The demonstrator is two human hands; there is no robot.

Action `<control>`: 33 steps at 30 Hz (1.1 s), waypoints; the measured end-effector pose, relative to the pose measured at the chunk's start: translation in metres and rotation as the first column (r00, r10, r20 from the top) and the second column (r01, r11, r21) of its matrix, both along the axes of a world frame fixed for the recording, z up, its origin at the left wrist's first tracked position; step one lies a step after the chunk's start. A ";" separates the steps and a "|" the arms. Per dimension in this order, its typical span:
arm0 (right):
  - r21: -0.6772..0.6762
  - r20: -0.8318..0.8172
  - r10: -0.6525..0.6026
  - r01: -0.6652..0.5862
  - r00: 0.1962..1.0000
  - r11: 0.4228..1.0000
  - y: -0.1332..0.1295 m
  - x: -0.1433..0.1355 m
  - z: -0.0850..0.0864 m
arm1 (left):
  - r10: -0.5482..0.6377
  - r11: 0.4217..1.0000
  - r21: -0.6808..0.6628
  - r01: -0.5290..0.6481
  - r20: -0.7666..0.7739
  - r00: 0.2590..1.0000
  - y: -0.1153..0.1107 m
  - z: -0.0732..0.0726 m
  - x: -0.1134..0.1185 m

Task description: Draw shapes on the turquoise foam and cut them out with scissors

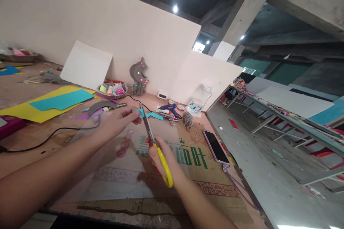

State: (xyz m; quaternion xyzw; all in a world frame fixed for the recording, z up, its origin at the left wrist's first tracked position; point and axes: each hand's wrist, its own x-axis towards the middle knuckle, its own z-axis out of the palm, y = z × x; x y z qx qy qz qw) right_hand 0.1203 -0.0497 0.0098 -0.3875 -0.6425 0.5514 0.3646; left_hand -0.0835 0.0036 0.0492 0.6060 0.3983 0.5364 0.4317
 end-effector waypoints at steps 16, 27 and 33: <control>0.035 -0.018 0.035 -0.035 0.999 0.999 -0.002 -0.002 -0.002 | -0.068 0.987 -0.121 0.104 0.273 0.960 -0.001 -0.006 0.009; 0.135 0.051 0.056 -0.062 0.997 0.989 -0.002 0.002 0.000 | -0.067 0.995 -0.059 0.079 0.185 0.980 -0.007 -0.005 0.012; 0.128 0.031 0.058 -0.061 0.998 0.990 -0.001 -0.001 -0.001 | -0.066 0.995 -0.063 0.078 0.168 0.983 -0.008 -0.006 0.014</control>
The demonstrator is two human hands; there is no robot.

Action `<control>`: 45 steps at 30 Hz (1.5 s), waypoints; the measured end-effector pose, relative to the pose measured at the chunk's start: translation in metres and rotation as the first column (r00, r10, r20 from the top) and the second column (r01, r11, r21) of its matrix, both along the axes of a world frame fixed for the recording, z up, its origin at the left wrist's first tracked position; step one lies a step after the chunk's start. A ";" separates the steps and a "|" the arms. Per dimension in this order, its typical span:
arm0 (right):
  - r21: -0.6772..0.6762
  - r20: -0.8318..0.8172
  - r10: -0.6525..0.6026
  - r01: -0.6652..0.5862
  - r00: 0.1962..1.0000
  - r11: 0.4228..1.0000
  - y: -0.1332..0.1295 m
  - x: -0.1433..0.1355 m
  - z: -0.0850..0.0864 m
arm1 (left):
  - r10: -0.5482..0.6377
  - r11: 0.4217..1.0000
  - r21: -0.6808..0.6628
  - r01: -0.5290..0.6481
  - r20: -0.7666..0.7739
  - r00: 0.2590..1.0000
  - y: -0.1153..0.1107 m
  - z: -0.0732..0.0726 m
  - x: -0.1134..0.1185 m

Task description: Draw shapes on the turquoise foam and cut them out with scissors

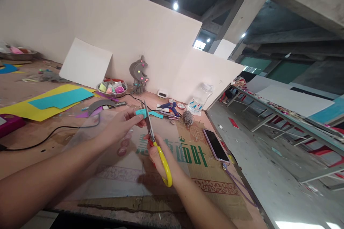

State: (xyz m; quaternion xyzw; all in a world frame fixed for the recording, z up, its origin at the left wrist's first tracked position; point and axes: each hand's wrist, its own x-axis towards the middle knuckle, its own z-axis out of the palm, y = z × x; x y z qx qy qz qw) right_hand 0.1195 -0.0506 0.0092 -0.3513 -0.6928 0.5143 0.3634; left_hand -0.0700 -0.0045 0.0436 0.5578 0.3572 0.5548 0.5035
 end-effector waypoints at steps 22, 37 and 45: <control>-0.040 -0.038 -0.012 0.011 0.999 0.999 -0.001 -0.001 -0.002 | -0.015 1.000 0.002 0.015 0.020 1.000 -0.001 0.001 -0.001; -0.043 -0.013 -0.052 0.051 0.999 0.998 -0.002 -0.002 0.001 | -0.033 0.999 0.007 0.033 0.013 0.999 0.002 -0.001 -0.002; -0.078 -0.034 -0.053 0.050 0.998 0.996 -0.002 -0.001 -0.001 | -0.038 0.999 -0.013 0.038 -0.011 0.999 0.002 0.003 -0.006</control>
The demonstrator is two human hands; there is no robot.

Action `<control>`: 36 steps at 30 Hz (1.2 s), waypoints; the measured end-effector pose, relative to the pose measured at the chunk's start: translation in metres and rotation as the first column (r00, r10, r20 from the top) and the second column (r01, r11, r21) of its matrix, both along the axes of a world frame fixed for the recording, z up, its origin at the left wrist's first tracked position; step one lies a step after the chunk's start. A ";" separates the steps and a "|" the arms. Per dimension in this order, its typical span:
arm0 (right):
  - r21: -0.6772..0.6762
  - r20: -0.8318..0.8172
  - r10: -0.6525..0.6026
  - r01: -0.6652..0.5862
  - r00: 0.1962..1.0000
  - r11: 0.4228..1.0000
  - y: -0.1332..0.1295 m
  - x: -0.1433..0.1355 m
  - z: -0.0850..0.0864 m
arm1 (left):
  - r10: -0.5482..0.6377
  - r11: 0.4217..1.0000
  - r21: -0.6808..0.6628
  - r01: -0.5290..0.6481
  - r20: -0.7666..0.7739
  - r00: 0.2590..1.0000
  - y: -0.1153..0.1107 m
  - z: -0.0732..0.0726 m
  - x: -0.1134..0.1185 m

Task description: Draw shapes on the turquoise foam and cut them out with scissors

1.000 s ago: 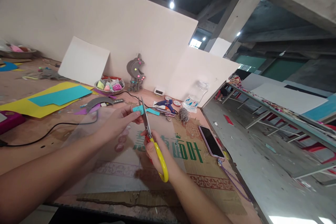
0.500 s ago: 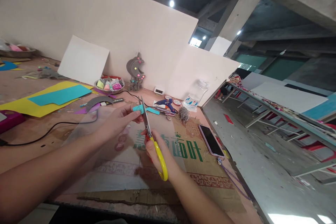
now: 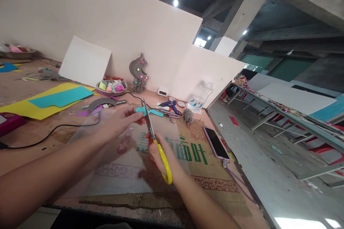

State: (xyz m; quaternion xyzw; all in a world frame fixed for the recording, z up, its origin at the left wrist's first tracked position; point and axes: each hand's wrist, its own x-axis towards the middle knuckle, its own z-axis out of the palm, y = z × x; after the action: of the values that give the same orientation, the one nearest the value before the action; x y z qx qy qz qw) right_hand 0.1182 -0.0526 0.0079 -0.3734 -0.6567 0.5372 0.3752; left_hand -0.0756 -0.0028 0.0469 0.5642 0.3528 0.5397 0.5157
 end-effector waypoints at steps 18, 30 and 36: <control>0.005 0.022 -0.012 0.012 1.000 1.000 -0.001 0.002 -0.003 | 0.011 0.998 0.056 -0.007 -0.077 0.997 0.007 -0.001 -0.008; -0.015 0.029 -0.028 0.029 0.999 0.999 -0.001 -0.001 0.001 | -0.005 0.999 0.031 0.006 -0.026 1.000 0.009 -0.002 -0.008; -0.038 0.039 -0.024 0.026 0.999 0.999 -0.003 0.000 0.002 | 0.000 1.000 0.029 0.001 -0.030 1.000 0.009 -0.001 -0.008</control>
State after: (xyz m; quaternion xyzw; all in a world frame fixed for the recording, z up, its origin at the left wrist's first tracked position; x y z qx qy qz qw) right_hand 0.1178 -0.0555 0.0100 -0.3989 -0.6486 0.5377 0.3619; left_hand -0.0836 0.0060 0.0464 0.5800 0.3525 0.5360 0.5021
